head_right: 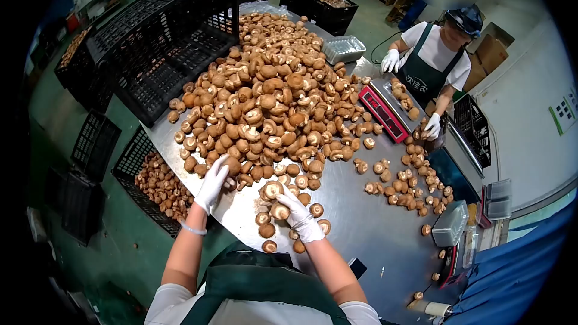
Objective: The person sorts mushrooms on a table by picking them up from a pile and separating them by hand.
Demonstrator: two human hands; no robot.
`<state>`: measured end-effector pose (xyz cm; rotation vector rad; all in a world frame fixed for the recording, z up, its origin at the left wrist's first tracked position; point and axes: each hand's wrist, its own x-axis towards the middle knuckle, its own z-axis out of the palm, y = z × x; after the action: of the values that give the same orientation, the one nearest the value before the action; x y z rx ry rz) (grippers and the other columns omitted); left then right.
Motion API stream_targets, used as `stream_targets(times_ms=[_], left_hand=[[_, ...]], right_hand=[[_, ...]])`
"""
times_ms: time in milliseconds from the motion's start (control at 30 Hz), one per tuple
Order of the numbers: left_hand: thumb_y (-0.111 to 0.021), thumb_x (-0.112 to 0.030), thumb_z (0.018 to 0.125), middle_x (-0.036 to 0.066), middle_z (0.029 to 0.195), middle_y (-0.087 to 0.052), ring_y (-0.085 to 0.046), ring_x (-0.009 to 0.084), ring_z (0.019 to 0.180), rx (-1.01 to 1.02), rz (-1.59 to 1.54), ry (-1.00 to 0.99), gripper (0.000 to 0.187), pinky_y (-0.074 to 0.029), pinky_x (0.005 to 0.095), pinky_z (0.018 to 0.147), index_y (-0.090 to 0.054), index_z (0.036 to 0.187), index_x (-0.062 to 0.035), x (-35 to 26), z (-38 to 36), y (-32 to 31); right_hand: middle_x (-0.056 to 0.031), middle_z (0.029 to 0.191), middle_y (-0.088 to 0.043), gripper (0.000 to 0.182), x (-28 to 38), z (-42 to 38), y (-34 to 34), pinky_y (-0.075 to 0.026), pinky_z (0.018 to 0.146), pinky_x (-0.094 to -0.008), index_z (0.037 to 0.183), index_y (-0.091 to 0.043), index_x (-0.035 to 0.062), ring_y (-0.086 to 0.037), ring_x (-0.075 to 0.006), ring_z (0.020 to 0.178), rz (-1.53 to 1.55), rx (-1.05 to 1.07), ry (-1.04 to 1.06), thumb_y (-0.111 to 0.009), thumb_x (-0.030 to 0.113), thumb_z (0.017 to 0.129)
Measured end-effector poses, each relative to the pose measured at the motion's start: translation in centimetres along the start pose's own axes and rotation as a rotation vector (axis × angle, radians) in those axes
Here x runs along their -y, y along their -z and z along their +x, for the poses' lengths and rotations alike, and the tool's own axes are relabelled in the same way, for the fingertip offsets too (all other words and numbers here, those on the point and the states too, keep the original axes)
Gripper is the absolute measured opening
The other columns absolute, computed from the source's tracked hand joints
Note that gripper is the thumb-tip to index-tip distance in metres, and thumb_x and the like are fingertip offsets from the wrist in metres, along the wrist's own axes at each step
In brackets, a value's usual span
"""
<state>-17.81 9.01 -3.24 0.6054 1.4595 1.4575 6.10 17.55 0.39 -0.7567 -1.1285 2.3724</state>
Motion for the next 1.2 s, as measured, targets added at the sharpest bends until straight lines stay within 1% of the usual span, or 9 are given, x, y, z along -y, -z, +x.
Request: stream_targets(times_ms=[233,333,367,633,767,867,1067,1100,1200], left_hand=[[-0.041,-0.032,0.099,0.011,0.125,-0.053,-0.054,0.0236,0.113,0.28,-0.608,0.037,0.043,-0.047,0.0414,0.092,-0.042,0.131,-0.0037,-2.7,-4.8,-4.5],[-0.041,-0.029,0.098,0.01,0.124,-0.053,-0.054,0.0219,0.111,0.143,-0.423,-0.009,0.04,-0.047,0.0378,0.091,-0.044,0.13,-0.0047,-2.1,-4.9,-5.8],[-0.041,-0.026,0.098,0.011,0.122,-0.053,-0.054,0.0214,0.11,0.094,-0.436,-0.02,0.038,-0.046,0.0367,0.09,-0.045,0.129,-0.0042,-3.0,-5.8,-6.4],[-0.07,-0.017,0.071,0.015,0.117,-0.059,-0.046,0.0384,0.119,0.265,0.851,-0.75,0.051,-0.036,0.0446,0.1,-0.057,0.118,-0.0019,-3.8,-8.1,-10.4],[-0.069,-0.021,0.075,0.017,0.123,-0.056,-0.045,0.0402,0.119,0.398,0.92,-0.845,0.055,-0.035,0.0462,0.1,-0.054,0.123,-0.0004,-4.4,-8.3,-11.4],[-0.069,-0.016,0.075,0.021,0.123,-0.054,-0.048,0.041,0.116,0.378,0.812,-0.835,0.056,-0.037,0.044,0.101,-0.051,0.126,0.0001,-4.1,-8.5,-11.5],[-0.061,-0.012,0.082,0.019,0.116,-0.058,-0.054,0.0352,0.108,0.251,0.764,-0.643,0.038,-0.041,0.04,0.096,-0.056,0.117,0.0017,-2.2,-7.8,-6.9],[-0.059,-0.012,0.084,0.019,0.115,-0.059,-0.054,0.0346,0.108,0.227,0.767,-0.584,0.035,-0.041,0.0398,0.096,-0.056,0.116,0.0013,-1.6,-7.6,-5.8],[-0.056,-0.01,0.086,0.017,0.112,-0.06,-0.056,0.0323,0.105,0.15,0.715,-0.488,0.03,-0.042,0.0379,0.094,-0.058,0.114,0.0008,-0.9,-8.0,-3.3]], right_hand=[[-0.0161,0.12,-0.052,0.056,-1.1,-0.5,-0.9,-0.047,0.096,-0.0458,0.13,-0.042,0.0004,-0.055,-0.0323,0.111,0.585,0.045,-0.063,-0.052,0.041,0.092],[-0.016,0.12,-0.051,0.058,-2.8,-0.2,-1.5,-0.046,0.096,-0.0479,0.129,-0.042,0.0028,-0.055,-0.04,0.109,0.315,-0.176,0.046,-0.041,0.05,0.095],[-0.0102,0.123,-0.054,0.054,-3.3,-0.3,-1.2,-0.048,0.092,-0.0292,0.13,-0.046,0.007,-0.059,-0.023,0.107,0.366,-0.077,0.073,-0.036,0.049,0.097],[-0.0056,0.125,-0.053,0.054,-3.3,-1.3,-1.6,-0.045,0.093,-0.0379,0.13,-0.047,0.0149,-0.051,-0.019,0.113,0.522,-0.12,-0.013,-0.045,0.054,0.093],[-0.0086,0.124,-0.055,0.042,-6.2,-0.9,2.1,-0.041,0.099,-0.0385,0.124,-0.051,0.0097,-0.054,-0.0227,0.111,1.045,0.416,0.017,-0.048,0.04,0.095],[-0.0083,0.116,-0.057,0.042,-5.3,-2.3,2.2,-0.048,0.091,-0.0354,0.124,-0.048,0.0091,-0.057,-0.0214,0.101,0.346,-0.115,0.299,-0.045,0.04,0.096],[-0.013,0.087,-0.057,0.057,3.1,-3.6,13.0,-0.051,0.054,-0.0329,0.091,-0.057,0.0048,-0.057,-0.0209,0.072,1.416,0.077,0.211,-0.035,0.058,0.091],[-0.0105,0.081,-0.057,0.053,6.7,-4.7,13.3,-0.052,0.057,-0.0356,0.089,-0.057,0.0076,-0.057,-0.0205,0.072,1.062,-0.461,0.399,-0.038,0.057,0.092],[-0.0099,0.091,-0.058,0.062,11.4,-5.9,26.6,-0.052,0.069,-0.0428,0.105,-0.055,0.0116,-0.057,-0.028,0.083,0.965,-0.706,0.828,-0.039,0.069,0.086]])
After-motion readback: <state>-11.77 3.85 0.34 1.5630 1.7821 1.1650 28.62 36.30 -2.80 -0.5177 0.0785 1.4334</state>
